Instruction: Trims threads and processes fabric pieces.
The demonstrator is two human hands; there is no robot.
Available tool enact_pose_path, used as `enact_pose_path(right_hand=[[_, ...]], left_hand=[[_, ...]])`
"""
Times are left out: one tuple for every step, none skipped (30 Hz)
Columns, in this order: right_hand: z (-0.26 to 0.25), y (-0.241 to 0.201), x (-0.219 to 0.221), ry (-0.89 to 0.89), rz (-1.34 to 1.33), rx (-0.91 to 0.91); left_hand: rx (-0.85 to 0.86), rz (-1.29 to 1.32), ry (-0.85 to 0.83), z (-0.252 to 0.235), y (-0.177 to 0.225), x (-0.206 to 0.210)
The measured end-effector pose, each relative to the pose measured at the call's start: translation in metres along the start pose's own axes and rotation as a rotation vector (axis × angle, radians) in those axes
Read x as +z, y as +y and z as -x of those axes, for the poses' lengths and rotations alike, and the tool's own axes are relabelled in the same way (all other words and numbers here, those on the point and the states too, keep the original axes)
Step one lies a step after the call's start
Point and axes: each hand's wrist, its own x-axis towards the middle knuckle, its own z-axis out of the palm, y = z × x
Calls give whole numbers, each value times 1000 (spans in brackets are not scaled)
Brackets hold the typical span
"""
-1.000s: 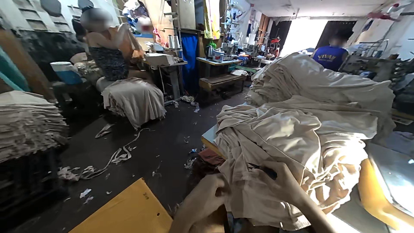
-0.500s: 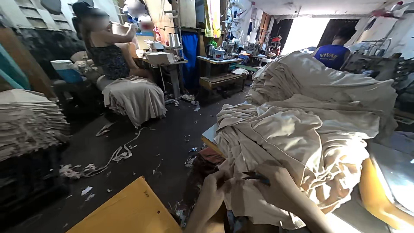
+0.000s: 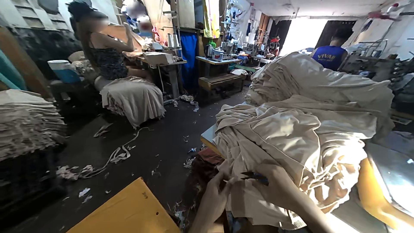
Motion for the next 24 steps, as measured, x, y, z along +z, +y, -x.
enact_pose_path(right_hand=[[-1,-5,1,-12,51,-21],[-3,-10,3,-23,91,-36],[-5,-13,5,-23,116,-48],[-7,-17,7,-35,114,-37],[-9,-21,7,-54,104,-16],[-11,-24,7,-56,94,-5],[-12,-25,9,-44,91,-2],[-13,-25,11,-23,101,-7],[-14,-23,15,9,124,-17],[-14,-21,17,33,146,-22],[-15,-20,19,51,155,-20],[-15,-18,19,75,155,-14],[-15,-17,17,89,137,9],[-13,-17,13,98,98,47],[-11,-15,8,116,57,77],[-8,-12,3,144,29,93],[-4,-8,1,178,17,90],[1,-5,0,206,22,71],[6,-3,-2,208,38,53],[11,-4,-3,186,63,36],[16,-4,-4,156,98,20],[20,-3,-3,128,124,7],[23,0,-3,120,124,0],[23,2,-5,116,83,11]], left_hand=[[-10,67,-9,1,1,-3],[-12,116,-21,2,2,-6],[-11,148,-30,3,4,-6],[-14,164,-41,4,5,-6],[-16,167,-50,5,6,-5],[-17,160,-58,5,6,-5],[-18,143,-66,6,5,-4],[-25,120,-73,6,5,-4],[-37,87,-82,6,5,-4],[-59,40,-99,7,6,-4],[-76,-15,-138,9,7,-7],[-78,-72,-209,10,7,-11],[-69,-136,-312,12,6,-18],[-55,-223,-436,13,3,-28],[-56,-338,-544,15,1,-39],[-91,-463,-592,15,-1,-48],[-136,-558,-560,14,-1,-53],[-164,-603,-465,13,-2,-54],[-136,-611,-320,11,-3,-50],[-33,-586,-145,8,-5,-41],[105,-531,9,5,-7,-28],[223,-464,108,2,-8,-13],[304,-403,150,-1,-7,0],[375,-358,165,-4,-7,10]])
